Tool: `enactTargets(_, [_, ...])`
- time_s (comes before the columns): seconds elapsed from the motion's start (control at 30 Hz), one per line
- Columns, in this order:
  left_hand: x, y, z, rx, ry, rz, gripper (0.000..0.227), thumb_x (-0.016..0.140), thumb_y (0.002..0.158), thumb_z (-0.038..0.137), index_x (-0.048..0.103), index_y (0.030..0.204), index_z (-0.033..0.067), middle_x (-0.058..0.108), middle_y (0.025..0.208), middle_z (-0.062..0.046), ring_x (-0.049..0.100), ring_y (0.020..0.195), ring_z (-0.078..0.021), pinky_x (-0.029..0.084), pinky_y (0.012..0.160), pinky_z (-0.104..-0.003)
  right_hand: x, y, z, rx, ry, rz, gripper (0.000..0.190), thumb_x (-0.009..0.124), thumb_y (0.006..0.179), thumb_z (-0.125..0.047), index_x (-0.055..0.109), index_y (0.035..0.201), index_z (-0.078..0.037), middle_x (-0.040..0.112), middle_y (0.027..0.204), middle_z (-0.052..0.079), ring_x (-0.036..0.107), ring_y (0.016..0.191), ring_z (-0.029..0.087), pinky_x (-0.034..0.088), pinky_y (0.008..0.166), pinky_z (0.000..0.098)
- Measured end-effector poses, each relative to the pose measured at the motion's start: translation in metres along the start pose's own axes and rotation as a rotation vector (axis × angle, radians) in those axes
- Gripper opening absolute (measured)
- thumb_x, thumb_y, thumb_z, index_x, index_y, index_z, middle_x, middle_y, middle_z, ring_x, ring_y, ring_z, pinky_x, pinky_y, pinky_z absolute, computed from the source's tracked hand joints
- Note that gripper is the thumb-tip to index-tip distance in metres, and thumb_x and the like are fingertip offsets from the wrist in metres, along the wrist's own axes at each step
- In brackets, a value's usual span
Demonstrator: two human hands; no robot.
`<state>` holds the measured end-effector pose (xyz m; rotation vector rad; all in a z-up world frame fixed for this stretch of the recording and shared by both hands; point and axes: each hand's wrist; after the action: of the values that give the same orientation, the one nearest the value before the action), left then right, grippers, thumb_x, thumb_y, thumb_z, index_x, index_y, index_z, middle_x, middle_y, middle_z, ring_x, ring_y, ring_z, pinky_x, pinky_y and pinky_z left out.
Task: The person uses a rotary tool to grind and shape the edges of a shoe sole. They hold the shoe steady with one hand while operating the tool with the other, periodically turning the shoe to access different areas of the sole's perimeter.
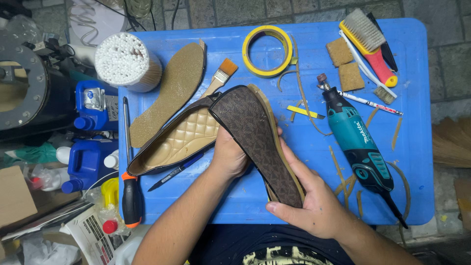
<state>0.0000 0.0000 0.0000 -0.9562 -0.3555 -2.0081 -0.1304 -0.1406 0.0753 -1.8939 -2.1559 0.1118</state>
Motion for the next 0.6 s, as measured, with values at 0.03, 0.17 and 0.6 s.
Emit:
enactTargets(0.03, [0.001,0.001,0.002,-0.005,-0.008,-0.002,0.031,0.076,0.095,0.01,0.064,0.121,-0.0034,0.071,0.108,-0.017,0.073,0.099,-0.0286,0.061,0.089,-0.043,0.001,0.0,0.001,-0.026,-0.021,-0.004,0.108,0.076,0.083,-0.009,0.006,0.165,0.003,0.023,0.172,0.018,0.028,0.153,0.023,0.026,0.12,0.0357])
enactTargets(0.17, [0.001,0.002,0.006,-0.024,-0.026,-0.017,0.028,0.073,0.096,0.009,0.064,0.12,-0.0024,0.071,0.107,-0.016,0.072,0.097,-0.0263,0.06,0.087,-0.041,0.003,0.0,0.001,-0.1,-0.073,-0.041,0.106,0.074,0.086,-0.009,0.004,0.164,0.006,0.016,0.174,0.02,0.019,0.159,0.025,0.021,0.124,0.0374])
enactTargets(0.6, [-0.003,0.001,0.012,-0.144,0.09,-0.065,0.026,0.071,0.095,0.006,0.067,0.12,-0.0012,0.074,0.106,-0.012,0.073,0.095,-0.0207,0.06,0.085,-0.037,-0.029,-0.005,0.013,-0.117,-0.249,0.088,0.058,0.058,0.098,-0.014,0.047,0.151,0.007,0.066,0.143,0.02,0.065,0.134,0.026,0.047,0.115,0.037])
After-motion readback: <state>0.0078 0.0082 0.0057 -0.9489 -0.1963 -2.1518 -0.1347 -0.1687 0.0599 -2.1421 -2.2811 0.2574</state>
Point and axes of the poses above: each hand's wrist, its own y-axis towards the middle knuckle, its own x-axis out of the palm, z = x × y
